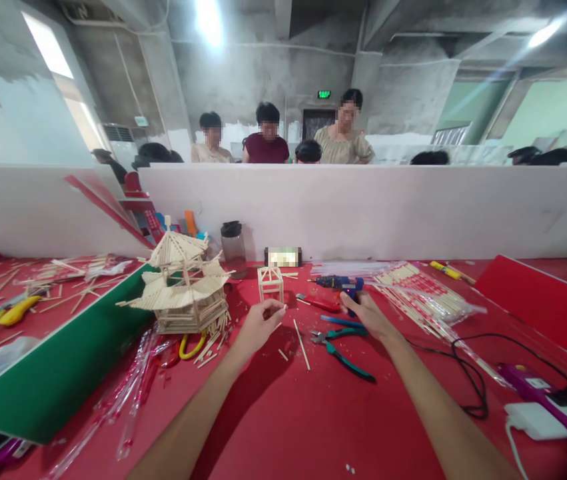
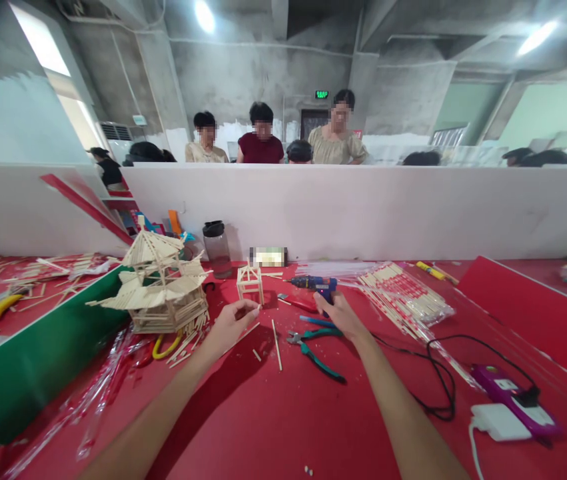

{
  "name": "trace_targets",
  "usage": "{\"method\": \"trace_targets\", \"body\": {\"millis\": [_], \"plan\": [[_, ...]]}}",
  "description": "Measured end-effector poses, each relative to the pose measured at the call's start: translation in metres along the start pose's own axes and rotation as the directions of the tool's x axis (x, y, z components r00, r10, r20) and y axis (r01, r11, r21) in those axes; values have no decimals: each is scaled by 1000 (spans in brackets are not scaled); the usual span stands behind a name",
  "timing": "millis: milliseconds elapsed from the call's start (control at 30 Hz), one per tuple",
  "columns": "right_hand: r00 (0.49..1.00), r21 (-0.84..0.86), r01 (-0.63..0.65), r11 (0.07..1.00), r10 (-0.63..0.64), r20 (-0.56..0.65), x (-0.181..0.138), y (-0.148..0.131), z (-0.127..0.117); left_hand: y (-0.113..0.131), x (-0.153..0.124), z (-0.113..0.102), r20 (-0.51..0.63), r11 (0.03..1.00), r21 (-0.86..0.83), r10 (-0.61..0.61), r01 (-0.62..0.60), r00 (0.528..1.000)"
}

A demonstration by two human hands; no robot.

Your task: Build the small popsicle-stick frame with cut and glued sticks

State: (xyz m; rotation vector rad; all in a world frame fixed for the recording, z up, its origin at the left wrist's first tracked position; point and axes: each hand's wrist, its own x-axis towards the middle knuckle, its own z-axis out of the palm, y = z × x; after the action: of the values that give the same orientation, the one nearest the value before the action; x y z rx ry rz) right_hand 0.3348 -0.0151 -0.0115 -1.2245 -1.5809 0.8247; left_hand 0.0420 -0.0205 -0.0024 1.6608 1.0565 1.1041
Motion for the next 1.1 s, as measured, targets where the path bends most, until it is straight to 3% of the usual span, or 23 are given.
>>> {"method": "trace_targets", "body": {"millis": [133,233,433,667,867,1100], "plan": [[995,173,-34,984,17,96,-9,-11,13,-3,0,2,-27,994,85,70,-68,997],[990,202,-71,977,45,131,-13,-17,20,-2,-2,3,-52,989,114,104,-97,993],[997,36,-1,999,-2,83,-12,-25,29,0,-5,2,-60,970,198,158,-143,986],[998,-41,70,997,-70,-3,-12,-28,33,0,-5,3,-51,956,248,172,-154,984],[991,-171,134,976,-137,-3,-11,-22,31,1,-5,4,-39,950,267,179,-162,983],[990,-179,143,973,-141,23,-12,-24,31,1,-6,4,-32,934,304,206,-187,978]]}}
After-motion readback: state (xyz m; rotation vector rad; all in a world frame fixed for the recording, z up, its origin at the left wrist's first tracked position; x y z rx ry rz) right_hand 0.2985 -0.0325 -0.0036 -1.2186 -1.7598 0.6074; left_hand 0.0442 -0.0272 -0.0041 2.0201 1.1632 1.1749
